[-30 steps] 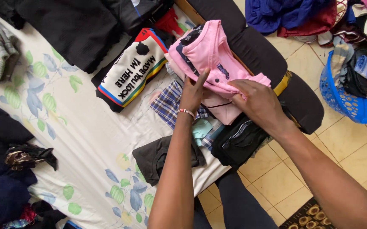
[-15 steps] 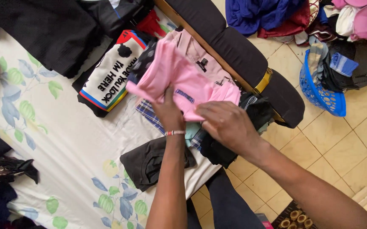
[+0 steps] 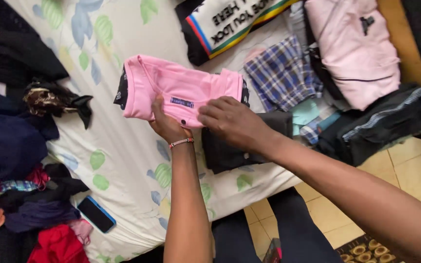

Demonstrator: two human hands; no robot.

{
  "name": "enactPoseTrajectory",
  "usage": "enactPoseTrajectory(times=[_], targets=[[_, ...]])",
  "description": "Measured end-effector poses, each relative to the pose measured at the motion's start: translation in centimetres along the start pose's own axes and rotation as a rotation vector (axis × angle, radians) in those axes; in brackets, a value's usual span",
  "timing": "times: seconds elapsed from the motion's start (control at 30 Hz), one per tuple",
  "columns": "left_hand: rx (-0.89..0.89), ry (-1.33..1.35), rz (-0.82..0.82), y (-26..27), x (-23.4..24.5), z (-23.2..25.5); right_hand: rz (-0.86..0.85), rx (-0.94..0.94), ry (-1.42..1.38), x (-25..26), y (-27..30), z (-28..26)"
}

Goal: Folding various items of clothing including t-shirts and blue jeans on a bed.

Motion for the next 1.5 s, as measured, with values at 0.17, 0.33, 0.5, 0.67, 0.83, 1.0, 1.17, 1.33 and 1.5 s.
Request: enactPoseTrajectory(times=[0.17,0.33,0.5,0.67,0.83,1.0,1.17,1.33,1.5], targets=[[0.169,-0.007,-0.146,-7.4,8.6,-5.2,-0.074,0.029,0.116,-9.9,-0.8,1.2],[0.391,-0.165,-0.322,-5.3,10.2,-4.7,0.035,-0.083,0.059,-9.1,0.9,-3.2],[0.543,-0.354,-0.356,2.2,16.7,-8.9,0.259,-0.674,-0.148,-4.5,12.7,1.0],[0.558,-0.576,-0.435,7.1,15.2,-11.9,0.360,-1.011,0.011,-3.6,22.1,8.1],[0.155,-1.274,-0.666,8.0,10.3,-9.0,0.250,-1.236,-0.148,-4.5,24.2,11.7],[0.109,-1.265,-0.638,10.3,10.2,-4.8,0.192,-1.270,-0.357,-5.0,26.1,13.5],[0.007,-1.338,-0.513,15.1,8.6,0.9,0.240,-1.227,-0.319,-3.7,26.7,12.3],[0.027,-1.045,-0.330,18.2,5.7,4.7,0.263,-1.221,-0.584,0.7,25.5,10.8],[0.127,-1.002,-0.281,20.1,1.2,2.7,0.318,-1.225,-0.626,9.5,26.5,14.5]])
Point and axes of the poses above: each hand's wrist, its own y-axis away from the middle knuckle, its own x-axis out of the back of the hand, z = x × y, the point moved 10 cm from there along -y, towards the middle knuckle, and after that the axes turned 4 degrees about -x, right-handed, at the moved point
